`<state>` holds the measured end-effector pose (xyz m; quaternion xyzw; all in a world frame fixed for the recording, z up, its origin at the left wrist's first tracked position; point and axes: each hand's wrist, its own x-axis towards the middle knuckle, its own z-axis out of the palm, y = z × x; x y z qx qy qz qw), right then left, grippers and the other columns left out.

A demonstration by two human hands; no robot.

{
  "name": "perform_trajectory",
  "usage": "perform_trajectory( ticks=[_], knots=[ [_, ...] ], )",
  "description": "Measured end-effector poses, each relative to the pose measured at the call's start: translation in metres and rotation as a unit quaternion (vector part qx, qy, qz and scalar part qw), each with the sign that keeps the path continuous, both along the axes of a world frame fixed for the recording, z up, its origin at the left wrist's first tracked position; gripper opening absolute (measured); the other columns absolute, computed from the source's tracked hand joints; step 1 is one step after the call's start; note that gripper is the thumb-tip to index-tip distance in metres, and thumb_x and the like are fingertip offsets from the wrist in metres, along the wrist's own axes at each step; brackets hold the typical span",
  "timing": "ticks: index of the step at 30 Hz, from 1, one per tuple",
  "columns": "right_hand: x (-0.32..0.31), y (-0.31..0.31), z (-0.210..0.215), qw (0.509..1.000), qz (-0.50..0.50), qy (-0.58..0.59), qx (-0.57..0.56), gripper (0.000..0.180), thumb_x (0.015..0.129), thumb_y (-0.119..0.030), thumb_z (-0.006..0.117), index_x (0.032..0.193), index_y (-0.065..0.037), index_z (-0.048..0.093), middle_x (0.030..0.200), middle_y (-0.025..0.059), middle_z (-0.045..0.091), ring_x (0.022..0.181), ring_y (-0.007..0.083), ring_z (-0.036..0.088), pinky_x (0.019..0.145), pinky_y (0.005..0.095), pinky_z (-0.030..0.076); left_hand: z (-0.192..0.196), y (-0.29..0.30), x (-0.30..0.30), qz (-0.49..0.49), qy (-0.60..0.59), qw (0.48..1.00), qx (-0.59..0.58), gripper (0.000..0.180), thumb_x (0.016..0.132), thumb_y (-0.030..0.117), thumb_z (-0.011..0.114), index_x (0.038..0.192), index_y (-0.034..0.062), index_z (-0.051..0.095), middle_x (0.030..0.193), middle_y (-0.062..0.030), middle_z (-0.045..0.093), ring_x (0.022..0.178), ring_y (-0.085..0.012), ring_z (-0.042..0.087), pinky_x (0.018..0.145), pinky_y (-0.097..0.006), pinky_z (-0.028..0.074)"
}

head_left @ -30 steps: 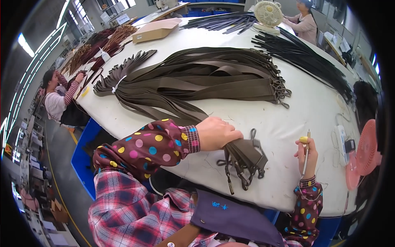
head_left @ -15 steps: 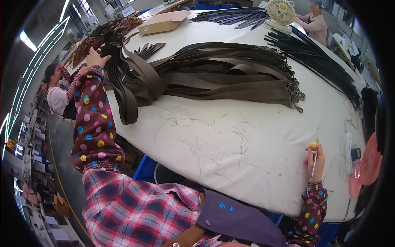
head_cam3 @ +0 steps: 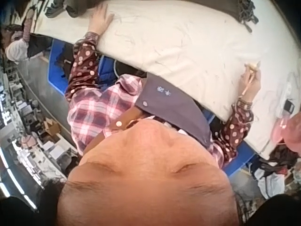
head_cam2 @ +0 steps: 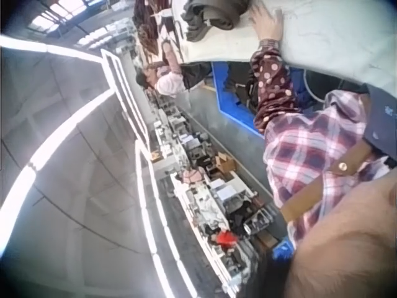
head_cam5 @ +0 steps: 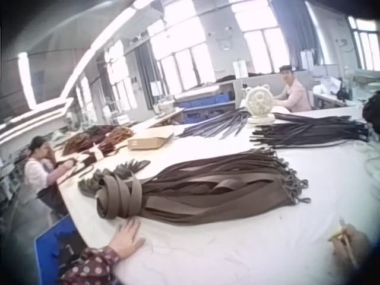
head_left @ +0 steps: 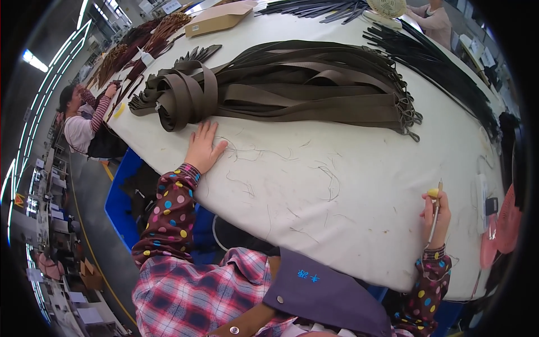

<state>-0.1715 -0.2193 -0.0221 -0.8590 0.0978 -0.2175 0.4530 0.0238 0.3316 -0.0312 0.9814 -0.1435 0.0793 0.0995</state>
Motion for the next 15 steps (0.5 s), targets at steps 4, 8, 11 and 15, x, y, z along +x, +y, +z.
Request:
perform_trajectory(
  ticks=[4,8,11,15],
  knots=[
    [-0.004,0.001,0.004,1.000,0.003,0.011,-0.021,0.009,0.093,-0.006,0.050,0.101,-0.003,0.053,0.088,0.0030,0.063,0.060,0.0042,0.050,0.053,0.0195,0.045,0.010,-0.093,-0.038,-0.242,0.065,0.967,0.042,0.079,0.088,0.053,0.050,0.142,0.0012,0.028,0.150,-0.0226,0.022,0.140,-0.0362,0.018,0.113,-0.049,0.014],
    [0.001,0.008,0.011,1.000,0.008,0.009,-0.027,0.009,0.090,-0.003,0.053,0.099,-0.003,0.055,0.085,0.0038,0.065,0.057,0.0054,0.051,0.052,0.0203,0.045,0.026,-0.185,-0.097,-0.460,0.130,0.878,0.030,0.087,0.083,0.061,0.054,0.143,0.0037,0.027,0.150,-0.0215,0.021,0.141,-0.0358,0.016,0.113,-0.054,0.012],
    [0.000,0.013,0.012,0.999,0.000,0.000,-0.034,0.008,0.088,-0.001,0.056,0.096,-0.003,0.057,0.078,0.0025,0.063,0.055,0.0060,0.051,0.051,0.0205,0.043,0.026,-0.239,-0.112,-0.508,0.115,0.853,0.034,0.081,0.085,0.061,0.051,0.144,0.0104,0.029,0.151,-0.0197,0.021,0.141,-0.0349,0.016,0.111,-0.058,0.012],
    [-0.001,0.016,0.015,0.999,0.000,-0.013,-0.038,0.008,0.087,0.001,0.057,0.094,-0.003,0.057,0.074,0.0004,0.060,0.054,0.0062,0.049,0.051,0.0202,0.040,0.012,-0.281,-0.081,-0.405,0.038,0.911,0.060,0.062,0.092,0.049,0.045,0.145,0.0206,0.030,0.152,-0.0171,0.021,0.141,-0.0344,0.017,0.110,-0.059,0.012]
  ],
)
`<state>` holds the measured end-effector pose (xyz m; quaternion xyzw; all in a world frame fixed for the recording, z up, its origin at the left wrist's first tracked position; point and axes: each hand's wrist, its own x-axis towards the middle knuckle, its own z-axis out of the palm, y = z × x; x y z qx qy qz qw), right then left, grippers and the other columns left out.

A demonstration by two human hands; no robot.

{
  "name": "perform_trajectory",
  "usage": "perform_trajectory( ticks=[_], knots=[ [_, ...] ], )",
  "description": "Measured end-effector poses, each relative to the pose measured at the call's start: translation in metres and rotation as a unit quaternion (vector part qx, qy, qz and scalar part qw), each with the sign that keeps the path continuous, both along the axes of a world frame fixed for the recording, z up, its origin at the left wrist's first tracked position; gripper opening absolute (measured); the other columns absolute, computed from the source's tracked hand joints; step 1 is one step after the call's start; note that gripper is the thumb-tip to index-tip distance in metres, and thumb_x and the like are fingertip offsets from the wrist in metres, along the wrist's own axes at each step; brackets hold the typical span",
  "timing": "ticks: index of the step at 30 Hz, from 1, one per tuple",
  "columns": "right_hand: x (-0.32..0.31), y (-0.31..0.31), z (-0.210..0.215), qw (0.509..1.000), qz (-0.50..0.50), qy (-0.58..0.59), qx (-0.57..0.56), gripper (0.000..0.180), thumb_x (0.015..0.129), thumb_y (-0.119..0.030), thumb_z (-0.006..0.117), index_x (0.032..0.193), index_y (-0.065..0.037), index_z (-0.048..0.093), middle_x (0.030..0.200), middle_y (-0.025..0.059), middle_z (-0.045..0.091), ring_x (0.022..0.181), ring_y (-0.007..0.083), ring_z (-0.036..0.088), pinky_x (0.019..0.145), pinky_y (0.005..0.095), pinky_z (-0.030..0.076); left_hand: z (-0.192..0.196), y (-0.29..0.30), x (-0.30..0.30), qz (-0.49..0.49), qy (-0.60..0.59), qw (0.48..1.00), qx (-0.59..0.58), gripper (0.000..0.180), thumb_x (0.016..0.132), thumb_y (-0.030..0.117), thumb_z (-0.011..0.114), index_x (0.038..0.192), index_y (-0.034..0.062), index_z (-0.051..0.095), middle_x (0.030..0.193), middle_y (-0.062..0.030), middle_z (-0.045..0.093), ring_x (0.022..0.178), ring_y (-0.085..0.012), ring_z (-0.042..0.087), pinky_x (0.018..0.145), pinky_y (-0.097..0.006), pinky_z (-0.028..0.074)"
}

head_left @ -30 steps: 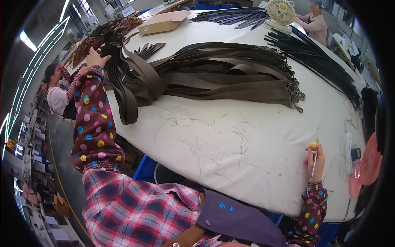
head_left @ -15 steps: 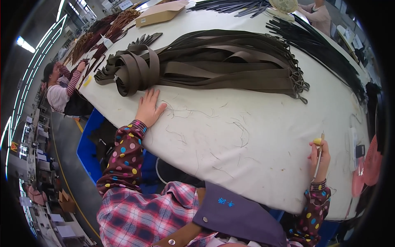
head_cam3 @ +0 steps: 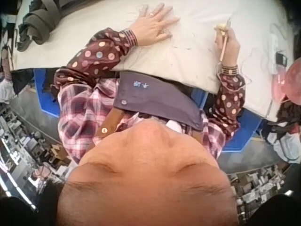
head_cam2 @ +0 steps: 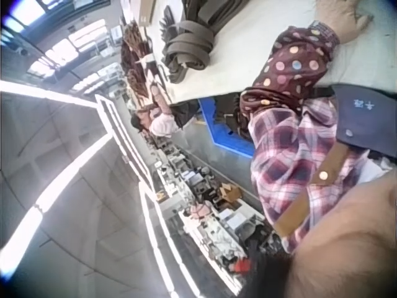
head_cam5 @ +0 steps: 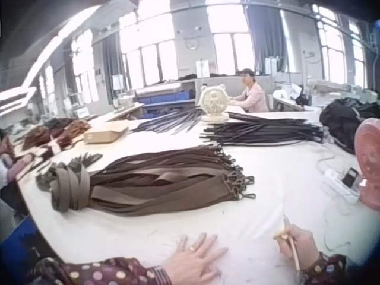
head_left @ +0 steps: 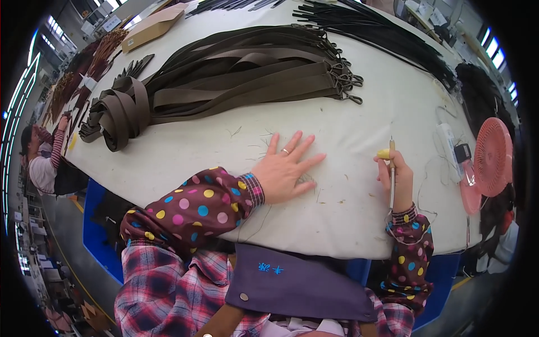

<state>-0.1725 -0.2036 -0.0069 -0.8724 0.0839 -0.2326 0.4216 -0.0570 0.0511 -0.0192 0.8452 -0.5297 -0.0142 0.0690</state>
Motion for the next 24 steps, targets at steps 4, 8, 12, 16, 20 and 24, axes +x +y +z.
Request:
perform_trajectory(
  ticks=[4,8,12,16,20,24],
  knots=[
    [0.000,-0.002,-0.002,0.999,-0.001,0.019,-0.030,0.009,0.085,0.001,0.059,0.093,-0.004,0.058,0.073,0.0026,0.060,0.054,0.0069,0.048,0.052,0.0207,0.040,-0.002,-0.004,0.034,0.080,-0.004,0.996,0.024,0.051,0.097,0.038,0.036,0.145,0.0219,0.031,0.152,-0.0137,0.022,0.142,-0.0319,0.017,0.111,-0.056,0.012],
    [-0.005,-0.006,-0.011,0.999,0.018,0.003,-0.035,0.010,0.084,0.001,0.060,0.093,-0.004,0.059,0.074,0.0045,0.061,0.055,0.0081,0.049,0.053,0.0212,0.041,0.003,0.039,0.025,0.115,-0.009,0.992,0.048,0.049,0.097,0.034,0.034,0.145,0.0224,0.032,0.153,-0.0112,0.022,0.142,-0.0291,0.017,0.113,-0.052,0.012],
    [-0.006,-0.006,-0.012,0.999,0.021,0.020,-0.037,0.012,0.084,0.002,0.060,0.095,-0.003,0.059,0.077,0.0057,0.063,0.056,0.0102,0.050,0.054,0.0213,0.042,0.007,0.120,-0.008,0.172,-0.003,0.983,0.059,0.050,0.094,0.034,0.040,0.143,0.0208,0.036,0.152,-0.0113,0.024,0.141,-0.0300,0.020,0.113,-0.051,0.013],
    [-0.011,-0.012,-0.009,0.998,0.004,-0.019,-0.056,0.013,0.084,0.002,0.059,0.096,-0.003,0.059,0.078,0.0062,0.063,0.056,0.0106,0.050,0.054,0.0211,0.042,0.016,0.197,-0.057,0.200,0.007,0.979,0.047,0.051,0.088,0.033,0.050,0.137,0.0170,0.046,0.148,-0.0124,0.032,0.138,-0.0321,0.026,0.111,-0.053,0.014],
    [-0.002,-0.009,-0.002,0.997,0.002,-0.047,-0.055,0.014,0.084,0.001,0.059,0.098,-0.004,0.058,0.076,0.0059,0.061,0.053,0.0114,0.048,0.052,0.0230,0.041,0.004,0.279,-0.087,0.310,-0.025,0.950,-0.010,0.051,0.095,0.043,0.042,0.136,0.0116,0.046,0.147,-0.0144,0.035,0.139,-0.0319,0.027,0.112,-0.053,0.008],
    [-0.003,-0.017,-0.003,0.998,-0.029,-0.037,-0.047,0.016,0.083,-0.001,0.060,0.099,-0.004,0.057,0.076,0.0075,0.059,0.052,0.0143,0.047,0.052,0.0250,0.041,0.016,0.300,-0.036,0.405,-0.057,0.886,-0.218,0.036,0.101,0.026,0.034,0.115,0.0021,0.057,0.132,-0.0158,0.051,0.125,-0.0316,0.046,0.109,-0.044,0.024]
  ],
)
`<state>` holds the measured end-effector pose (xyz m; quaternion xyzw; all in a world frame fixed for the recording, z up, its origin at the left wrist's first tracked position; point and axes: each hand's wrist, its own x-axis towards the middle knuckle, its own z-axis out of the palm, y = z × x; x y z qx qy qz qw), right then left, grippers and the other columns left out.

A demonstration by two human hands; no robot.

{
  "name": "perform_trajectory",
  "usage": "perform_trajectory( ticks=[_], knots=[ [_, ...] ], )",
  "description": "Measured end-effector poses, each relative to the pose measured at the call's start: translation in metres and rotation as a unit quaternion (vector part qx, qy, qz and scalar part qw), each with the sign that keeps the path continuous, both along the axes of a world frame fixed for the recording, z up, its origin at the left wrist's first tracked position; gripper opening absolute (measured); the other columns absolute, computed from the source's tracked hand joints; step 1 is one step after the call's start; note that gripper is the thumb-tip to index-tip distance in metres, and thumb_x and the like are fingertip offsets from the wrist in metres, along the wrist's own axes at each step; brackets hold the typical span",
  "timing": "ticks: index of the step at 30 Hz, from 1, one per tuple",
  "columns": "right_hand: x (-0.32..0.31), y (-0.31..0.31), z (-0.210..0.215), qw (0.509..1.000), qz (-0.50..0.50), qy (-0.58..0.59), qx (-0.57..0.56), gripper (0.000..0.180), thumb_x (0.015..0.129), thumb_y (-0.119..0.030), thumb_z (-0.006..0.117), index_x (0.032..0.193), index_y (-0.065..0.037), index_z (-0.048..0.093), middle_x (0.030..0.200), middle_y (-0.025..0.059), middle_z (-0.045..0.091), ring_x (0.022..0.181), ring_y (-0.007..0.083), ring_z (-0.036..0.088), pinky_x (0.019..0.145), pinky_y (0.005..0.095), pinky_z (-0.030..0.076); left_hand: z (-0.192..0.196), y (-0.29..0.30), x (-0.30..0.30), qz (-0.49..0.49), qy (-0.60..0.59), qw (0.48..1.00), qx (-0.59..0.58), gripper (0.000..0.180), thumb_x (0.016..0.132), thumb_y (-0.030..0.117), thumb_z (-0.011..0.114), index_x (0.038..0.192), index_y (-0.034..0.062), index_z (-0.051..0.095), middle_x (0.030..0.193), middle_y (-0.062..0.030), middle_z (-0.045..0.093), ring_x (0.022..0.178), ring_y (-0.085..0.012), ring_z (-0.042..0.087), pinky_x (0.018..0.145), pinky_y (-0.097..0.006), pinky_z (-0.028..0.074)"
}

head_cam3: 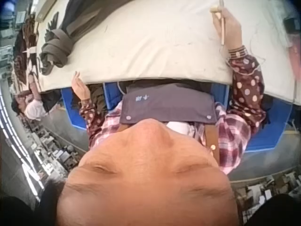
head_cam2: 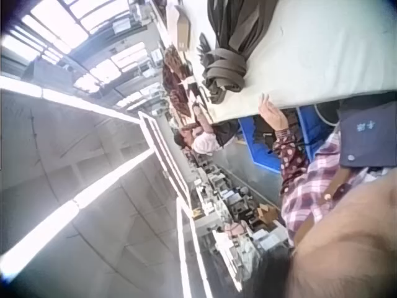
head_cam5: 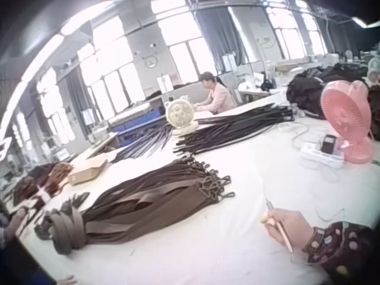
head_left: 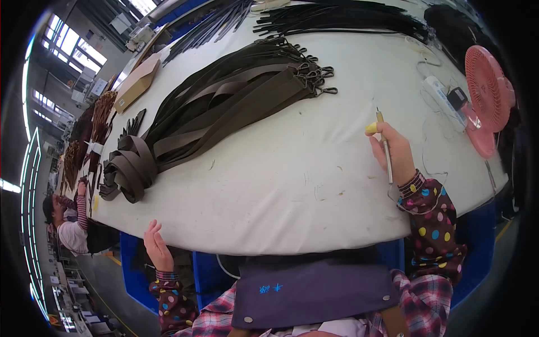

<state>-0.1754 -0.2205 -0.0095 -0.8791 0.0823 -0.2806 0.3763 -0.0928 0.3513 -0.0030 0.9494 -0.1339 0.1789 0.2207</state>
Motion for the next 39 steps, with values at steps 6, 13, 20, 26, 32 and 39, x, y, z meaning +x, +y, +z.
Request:
perform_trajectory(
  ticks=[6,13,20,26,32,39],
  knots=[
    [0.000,0.001,-0.004,0.999,-0.032,-0.005,-0.017,0.018,0.083,-0.002,0.060,0.100,-0.005,0.057,0.078,0.0090,0.060,0.050,0.0178,0.048,0.050,0.0271,0.042,0.046,-0.143,0.126,-0.157,-0.099,0.982,-0.028,0.031,0.098,0.022,0.044,0.122,0.0036,0.052,0.135,-0.0162,0.044,0.124,-0.0298,0.042,0.104,-0.037,0.031],
    [0.001,0.005,0.000,0.999,-0.050,0.021,0.003,0.020,0.082,-0.001,0.060,0.101,-0.004,0.057,0.082,0.0095,0.061,0.052,0.0182,0.051,0.052,0.0270,0.044,0.047,-0.276,0.313,-0.182,-0.112,0.976,0.031,0.048,0.091,0.039,0.053,0.126,0.0064,0.051,0.134,-0.0209,0.046,0.124,-0.0370,0.043,0.104,-0.044,0.033],
    [0.001,0.003,-0.001,0.992,-0.095,0.061,0.061,0.020,0.082,-0.001,0.061,0.101,-0.006,0.058,0.068,0.0075,0.056,0.049,0.0142,0.049,0.050,0.0253,0.042,0.042,-0.369,0.437,-0.058,0.095,0.977,0.183,0.076,0.087,0.069,0.033,0.141,0.0162,0.039,0.144,-0.0106,0.041,0.135,-0.0263,0.035,0.109,-0.054,0.023],
    [0.002,0.006,-0.003,0.996,-0.046,0.039,0.068,0.022,0.081,0.004,0.056,0.102,-0.005,0.060,0.057,-0.0019,0.044,0.047,0.0052,0.039,0.047,0.0207,0.033,-0.036,-0.336,0.519,-0.213,0.176,0.933,0.229,0.076,0.086,0.073,0.028,0.140,0.0212,0.041,0.140,-0.0081,0.047,0.131,-0.0303,0.040,0.107,-0.049,0.027],
    [0.007,0.008,0.005,0.996,-0.042,0.040,0.061,0.023,0.082,0.004,0.056,0.102,-0.006,0.060,0.056,-0.0016,0.043,0.047,0.0058,0.040,0.047,0.0209,0.033,-0.022,-0.344,0.467,-0.302,0.126,0.879,0.347,0.046,0.099,0.042,0.027,0.138,0.0242,0.040,0.141,-0.0059,0.043,0.132,-0.0262,0.037,0.106,-0.045,0.030],
    [0.008,0.007,0.002,0.998,-0.040,0.044,0.036,0.021,0.081,0.000,0.063,0.101,-0.004,0.056,0.068,0.0063,0.051,0.050,0.0127,0.049,0.049,0.0240,0.041,-0.014,-0.338,0.379,-0.333,0.141,0.875,0.322,0.050,0.097,0.048,0.027,0.136,0.0216,0.043,0.140,-0.0061,0.044,0.131,-0.0282,0.038,0.107,-0.041,0.031]
  ],
)
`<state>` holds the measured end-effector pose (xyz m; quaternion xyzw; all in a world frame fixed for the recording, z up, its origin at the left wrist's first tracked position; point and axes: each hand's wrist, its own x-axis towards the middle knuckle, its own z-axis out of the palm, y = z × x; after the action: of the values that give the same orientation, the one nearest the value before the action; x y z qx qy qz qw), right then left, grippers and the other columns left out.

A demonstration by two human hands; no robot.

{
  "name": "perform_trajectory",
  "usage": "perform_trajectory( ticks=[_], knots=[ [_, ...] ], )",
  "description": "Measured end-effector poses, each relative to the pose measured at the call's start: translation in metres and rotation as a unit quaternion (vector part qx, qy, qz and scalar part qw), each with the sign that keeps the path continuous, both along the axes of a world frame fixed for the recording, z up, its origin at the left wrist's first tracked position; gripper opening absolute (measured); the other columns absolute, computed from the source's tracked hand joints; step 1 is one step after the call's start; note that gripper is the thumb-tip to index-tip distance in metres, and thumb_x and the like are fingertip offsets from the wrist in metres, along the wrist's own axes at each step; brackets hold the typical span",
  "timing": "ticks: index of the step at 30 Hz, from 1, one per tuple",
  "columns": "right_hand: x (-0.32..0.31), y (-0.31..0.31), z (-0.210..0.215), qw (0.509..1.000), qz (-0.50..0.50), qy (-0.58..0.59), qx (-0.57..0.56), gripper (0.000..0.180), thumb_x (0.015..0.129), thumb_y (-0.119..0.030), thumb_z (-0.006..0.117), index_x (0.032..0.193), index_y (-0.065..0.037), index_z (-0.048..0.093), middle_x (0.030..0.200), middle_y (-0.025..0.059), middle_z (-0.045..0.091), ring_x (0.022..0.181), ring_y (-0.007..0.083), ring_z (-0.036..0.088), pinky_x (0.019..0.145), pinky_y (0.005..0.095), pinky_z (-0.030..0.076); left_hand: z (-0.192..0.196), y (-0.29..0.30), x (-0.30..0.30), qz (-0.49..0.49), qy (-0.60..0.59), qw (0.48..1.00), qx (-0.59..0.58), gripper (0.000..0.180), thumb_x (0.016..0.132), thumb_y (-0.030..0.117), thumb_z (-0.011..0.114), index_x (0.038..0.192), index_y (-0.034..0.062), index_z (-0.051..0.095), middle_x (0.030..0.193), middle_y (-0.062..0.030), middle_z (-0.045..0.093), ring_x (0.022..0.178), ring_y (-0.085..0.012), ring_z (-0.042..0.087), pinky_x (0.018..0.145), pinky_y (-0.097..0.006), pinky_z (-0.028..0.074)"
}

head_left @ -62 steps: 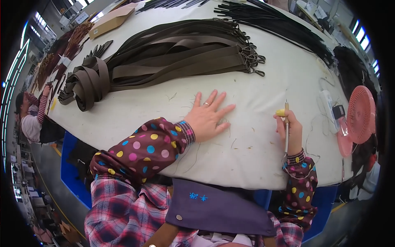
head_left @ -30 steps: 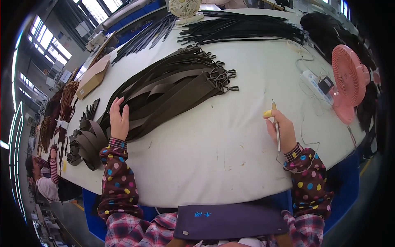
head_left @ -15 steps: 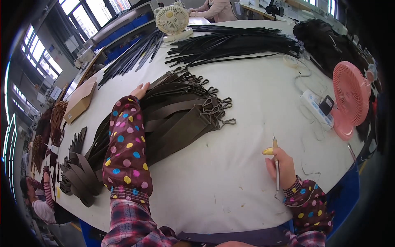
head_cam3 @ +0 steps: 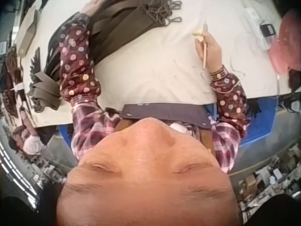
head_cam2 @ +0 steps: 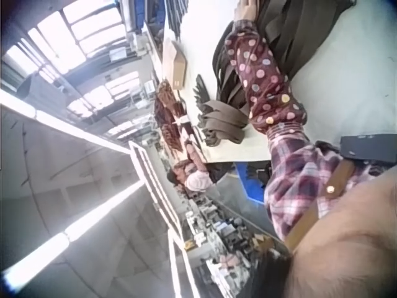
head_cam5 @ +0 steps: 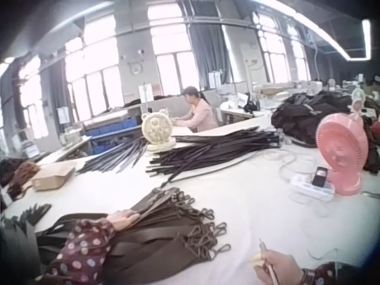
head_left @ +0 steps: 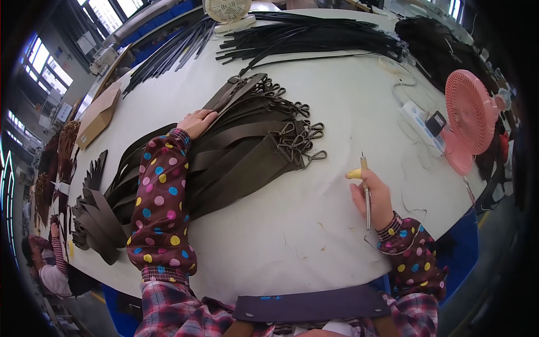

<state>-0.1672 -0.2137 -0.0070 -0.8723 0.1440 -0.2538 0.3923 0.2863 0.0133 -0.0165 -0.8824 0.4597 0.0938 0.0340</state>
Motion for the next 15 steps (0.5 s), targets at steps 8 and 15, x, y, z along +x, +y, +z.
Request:
perform_trajectory(
  ticks=[8,15],
  knots=[
    [-0.002,0.000,-0.001,0.981,0.058,-0.148,-0.107,0.031,0.076,-0.008,0.072,0.103,-0.007,0.056,0.098,0.0086,0.064,0.080,0.0230,0.061,0.067,0.0287,0.049,0.031,-0.011,-0.116,0.085,0.033,0.993,-0.073,0.058,0.092,0.059,0.031,0.133,0.0220,0.050,0.135,-0.0088,0.050,0.125,-0.0293,0.046,0.104,-0.046,0.032],
    [-0.003,0.009,0.000,0.962,0.192,-0.093,-0.170,0.050,0.070,-0.027,0.081,0.108,-0.010,0.052,0.126,0.0083,0.056,0.112,0.0281,0.053,0.096,0.0429,0.038,0.050,0.051,-0.147,0.030,-0.151,0.943,-0.295,0.044,0.087,0.033,0.060,0.128,0.0172,0.053,0.131,-0.0127,0.052,0.119,-0.0307,0.050,0.100,-0.044,0.035]
  ],
)
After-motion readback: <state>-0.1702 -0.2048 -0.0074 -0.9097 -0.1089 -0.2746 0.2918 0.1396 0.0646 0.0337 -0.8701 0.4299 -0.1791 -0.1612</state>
